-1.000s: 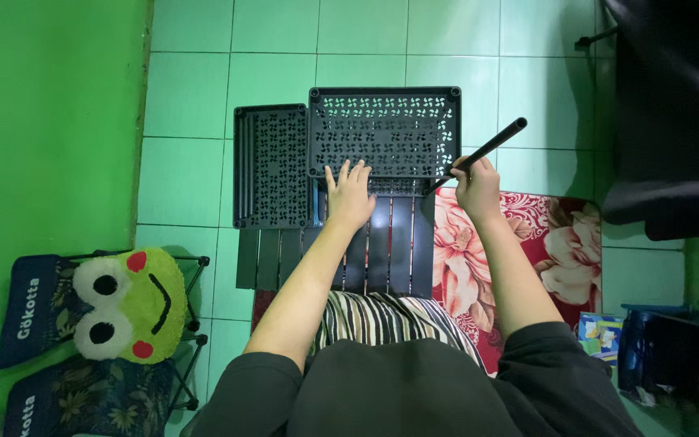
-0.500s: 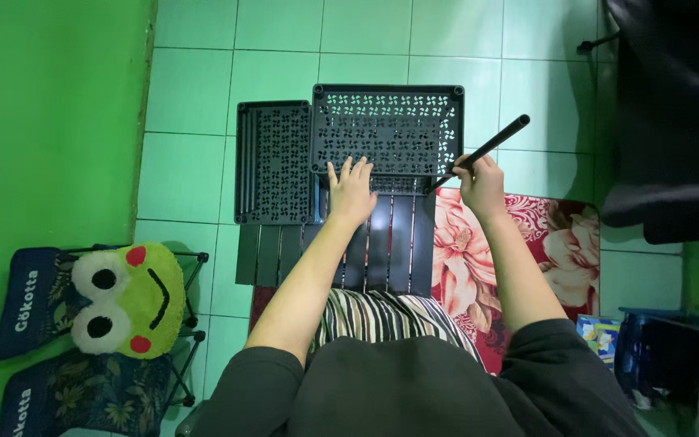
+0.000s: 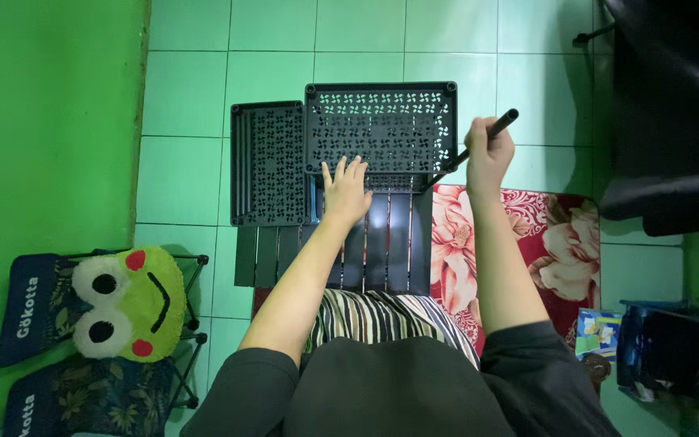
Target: The person assembles a black plastic shelving unit by inserting vertical poles into the corners of perforated trays and stacking them to form a multi-tier structure. The person handles the trays and poles by hand, aligning and securing each layer.
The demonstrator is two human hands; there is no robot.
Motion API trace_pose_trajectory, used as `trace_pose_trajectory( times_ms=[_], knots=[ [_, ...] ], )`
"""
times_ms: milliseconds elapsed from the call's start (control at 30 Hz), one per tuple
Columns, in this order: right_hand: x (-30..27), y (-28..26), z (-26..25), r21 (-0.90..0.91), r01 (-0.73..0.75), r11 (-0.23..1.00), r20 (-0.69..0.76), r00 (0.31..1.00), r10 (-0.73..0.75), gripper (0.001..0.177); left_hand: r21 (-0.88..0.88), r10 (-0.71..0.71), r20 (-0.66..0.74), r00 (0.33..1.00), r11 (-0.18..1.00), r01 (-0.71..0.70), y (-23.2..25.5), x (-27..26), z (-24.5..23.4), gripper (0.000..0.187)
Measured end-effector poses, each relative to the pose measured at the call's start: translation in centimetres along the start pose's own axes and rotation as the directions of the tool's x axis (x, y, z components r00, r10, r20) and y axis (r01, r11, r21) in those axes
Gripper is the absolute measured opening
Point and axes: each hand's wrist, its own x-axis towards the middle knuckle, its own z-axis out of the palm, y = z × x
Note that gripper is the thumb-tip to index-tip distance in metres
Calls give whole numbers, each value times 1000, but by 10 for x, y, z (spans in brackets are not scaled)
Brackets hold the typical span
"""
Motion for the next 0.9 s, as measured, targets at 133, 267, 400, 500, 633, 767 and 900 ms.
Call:
trace_pose_trajectory(
  times_ms=[133,267,400,500,633,767,900],
  knots=[
    [8,10,-1,2,-23,1000,18,1000,23,45,25,9,-2,1000,1000,-9,-3,1,3,73],
    [9,11,-6,34,-31,999,61,998,29,44,22,11,-2,1000,1000,-11,-3,1,6,74],
    [13,12,-6,63,-47,997,95,995,41,41,14,13,-10,1000,1000,-13,-5,1,7,74],
    [16,15,-5,144,-76,987,131,990,57,39,17,16,-20,1000,1000,-16,-4,1,8,75],
    [15,17,-7,121,-73,990,121,991,58,38,1,11,-32,999,1000,-11,-4,0,9,74],
    [15,16,-8,187,-86,979,138,989,61,40,9,15,-32,999,1000,-15,-4,1,6,74],
    [13,13,-9,180,-78,981,153,987,51,42,17,8,-5,1000,1000,-8,-3,0,3,75]
  ],
)
